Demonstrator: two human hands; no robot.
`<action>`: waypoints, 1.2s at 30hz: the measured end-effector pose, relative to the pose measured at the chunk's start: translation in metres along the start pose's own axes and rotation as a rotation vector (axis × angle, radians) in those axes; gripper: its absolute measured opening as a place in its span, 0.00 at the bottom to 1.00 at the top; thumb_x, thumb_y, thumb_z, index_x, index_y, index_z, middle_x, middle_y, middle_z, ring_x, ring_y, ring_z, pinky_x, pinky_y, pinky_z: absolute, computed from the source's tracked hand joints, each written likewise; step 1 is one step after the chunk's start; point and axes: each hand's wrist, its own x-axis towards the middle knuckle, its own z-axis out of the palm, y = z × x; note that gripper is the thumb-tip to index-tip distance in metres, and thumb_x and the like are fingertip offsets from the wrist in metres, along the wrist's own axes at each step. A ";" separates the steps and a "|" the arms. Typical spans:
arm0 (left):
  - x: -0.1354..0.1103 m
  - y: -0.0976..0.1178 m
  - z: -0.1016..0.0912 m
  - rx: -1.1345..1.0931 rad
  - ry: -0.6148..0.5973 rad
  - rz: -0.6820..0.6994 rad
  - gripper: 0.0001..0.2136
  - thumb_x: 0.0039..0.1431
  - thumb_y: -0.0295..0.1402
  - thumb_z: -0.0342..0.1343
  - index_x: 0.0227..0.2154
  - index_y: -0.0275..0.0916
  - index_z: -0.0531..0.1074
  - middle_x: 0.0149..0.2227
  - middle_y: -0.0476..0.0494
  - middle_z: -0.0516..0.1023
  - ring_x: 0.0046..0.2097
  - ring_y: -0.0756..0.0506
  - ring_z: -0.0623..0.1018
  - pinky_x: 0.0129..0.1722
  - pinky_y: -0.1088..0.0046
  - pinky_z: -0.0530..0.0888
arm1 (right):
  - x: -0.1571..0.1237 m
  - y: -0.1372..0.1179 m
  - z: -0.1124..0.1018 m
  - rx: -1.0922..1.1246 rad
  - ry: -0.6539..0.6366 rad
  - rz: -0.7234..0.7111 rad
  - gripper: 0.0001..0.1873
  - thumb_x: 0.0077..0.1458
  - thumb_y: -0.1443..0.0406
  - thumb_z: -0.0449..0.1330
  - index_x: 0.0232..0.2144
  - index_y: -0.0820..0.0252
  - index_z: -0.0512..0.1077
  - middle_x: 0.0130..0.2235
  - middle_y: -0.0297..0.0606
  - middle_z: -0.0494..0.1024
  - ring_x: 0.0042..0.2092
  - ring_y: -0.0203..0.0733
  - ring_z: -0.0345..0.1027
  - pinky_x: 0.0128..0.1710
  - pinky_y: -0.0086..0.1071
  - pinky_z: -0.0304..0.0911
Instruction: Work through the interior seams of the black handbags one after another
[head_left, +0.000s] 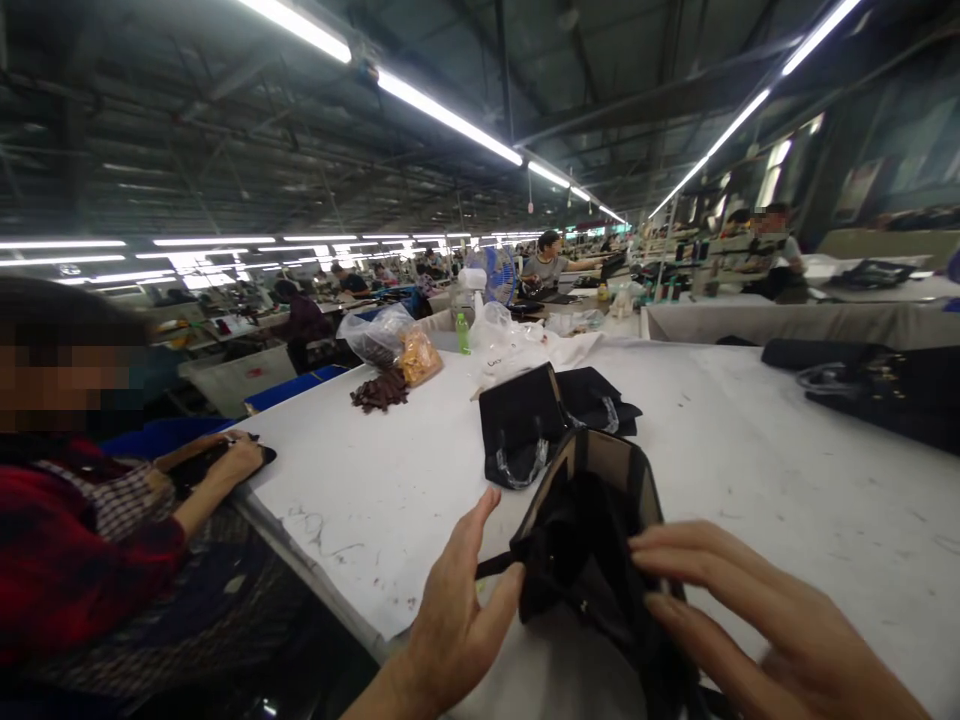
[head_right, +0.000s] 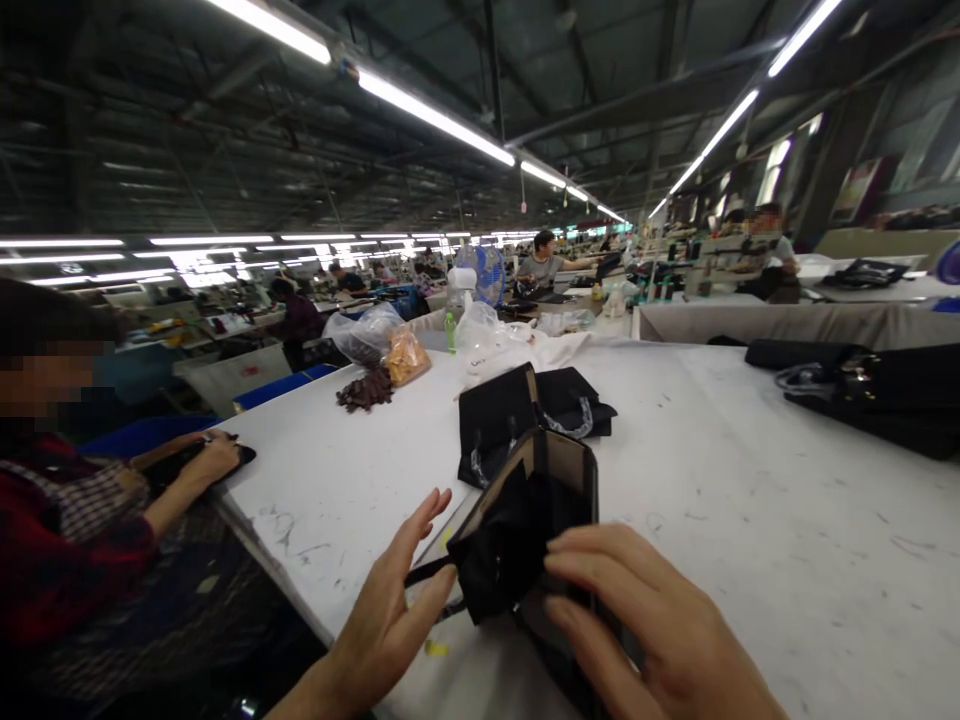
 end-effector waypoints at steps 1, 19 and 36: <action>0.001 0.004 0.006 0.008 0.014 -0.004 0.32 0.59 0.34 0.53 0.64 0.39 0.49 0.63 0.33 0.59 0.63 0.37 0.61 0.61 0.52 0.61 | 0.016 -0.001 0.005 -0.041 -0.019 -0.071 0.11 0.59 0.58 0.53 0.40 0.50 0.74 0.46 0.41 0.75 0.48 0.46 0.68 0.46 0.37 0.66; 0.047 0.011 -0.012 -0.155 -0.375 0.023 0.15 0.64 0.35 0.47 0.49 0.44 0.74 0.36 0.47 0.78 0.40 0.46 0.74 0.42 0.72 0.68 | 0.085 0.002 0.017 -0.354 -0.689 -0.182 0.07 0.52 0.69 0.54 0.24 0.59 0.68 0.32 0.36 0.76 0.39 0.40 0.67 0.37 0.30 0.57; 0.062 -0.016 0.000 -0.512 -0.170 -0.260 0.16 0.57 0.35 0.55 0.48 0.39 0.74 0.41 0.45 0.79 0.41 0.45 0.76 0.42 0.72 0.71 | 0.129 0.020 0.049 -0.284 -0.459 0.004 0.13 0.57 0.59 0.53 0.27 0.55 0.76 0.29 0.34 0.78 0.33 0.39 0.71 0.31 0.30 0.56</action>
